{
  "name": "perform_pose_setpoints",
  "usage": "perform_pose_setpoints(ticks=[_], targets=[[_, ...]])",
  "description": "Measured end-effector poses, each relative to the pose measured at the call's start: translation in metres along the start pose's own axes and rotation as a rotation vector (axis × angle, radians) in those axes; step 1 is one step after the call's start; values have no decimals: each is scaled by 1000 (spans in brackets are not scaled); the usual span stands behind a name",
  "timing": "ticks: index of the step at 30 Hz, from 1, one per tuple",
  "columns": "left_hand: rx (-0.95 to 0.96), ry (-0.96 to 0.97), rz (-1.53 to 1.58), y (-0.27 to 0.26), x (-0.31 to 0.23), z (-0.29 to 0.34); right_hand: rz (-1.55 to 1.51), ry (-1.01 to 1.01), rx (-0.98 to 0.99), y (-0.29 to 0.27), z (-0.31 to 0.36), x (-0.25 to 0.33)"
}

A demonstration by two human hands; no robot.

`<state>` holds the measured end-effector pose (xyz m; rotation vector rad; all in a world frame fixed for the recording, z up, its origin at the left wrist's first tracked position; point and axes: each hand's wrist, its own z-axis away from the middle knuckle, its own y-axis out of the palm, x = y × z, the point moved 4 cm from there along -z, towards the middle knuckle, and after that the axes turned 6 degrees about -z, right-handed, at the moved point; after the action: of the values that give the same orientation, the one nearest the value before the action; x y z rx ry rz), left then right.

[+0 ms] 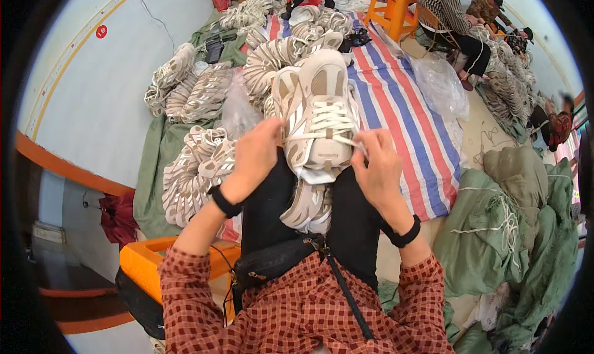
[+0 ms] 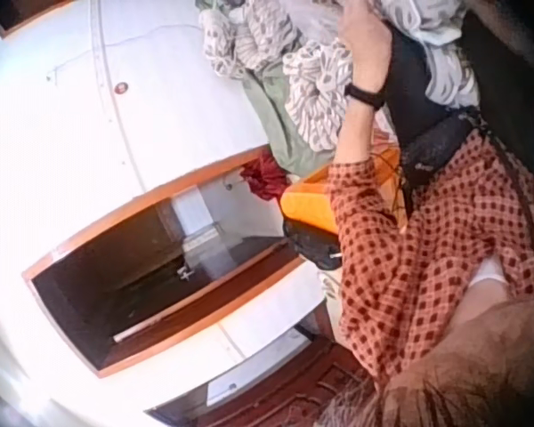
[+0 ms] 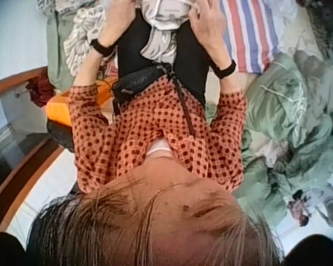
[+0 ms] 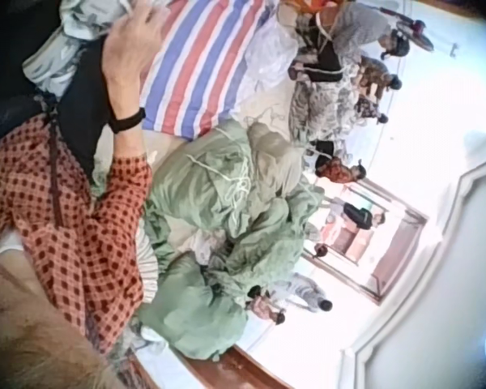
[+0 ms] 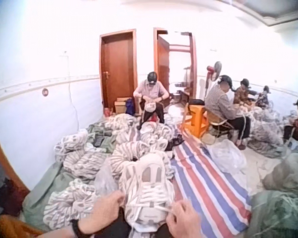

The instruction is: Thread shoelaces through the eyelets of a shoe upper.

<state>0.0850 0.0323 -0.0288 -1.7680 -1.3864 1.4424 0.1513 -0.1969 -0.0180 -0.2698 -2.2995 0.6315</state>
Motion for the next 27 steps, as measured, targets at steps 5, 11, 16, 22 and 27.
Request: perform_pose_setpoints(ticks=[5, 11, 16, 22, 27], targets=[[-172, -3, 170, -7, -10, 26, -182, -88, 285, -5, 9, 13], [-182, 112, 236, -20, -57, 12, -82, -271, 99, 8, -25, 16], [-126, 110, 178, -22, -58, 11, 177, -339, 288, 10, -37, 27], [-121, 144, 145, -15, -68, 7, -281, -173, 879, 4, -65, 6], [-233, 306, -158, -17, -83, 3, -619, 36, 901, -5, -58, -4]])
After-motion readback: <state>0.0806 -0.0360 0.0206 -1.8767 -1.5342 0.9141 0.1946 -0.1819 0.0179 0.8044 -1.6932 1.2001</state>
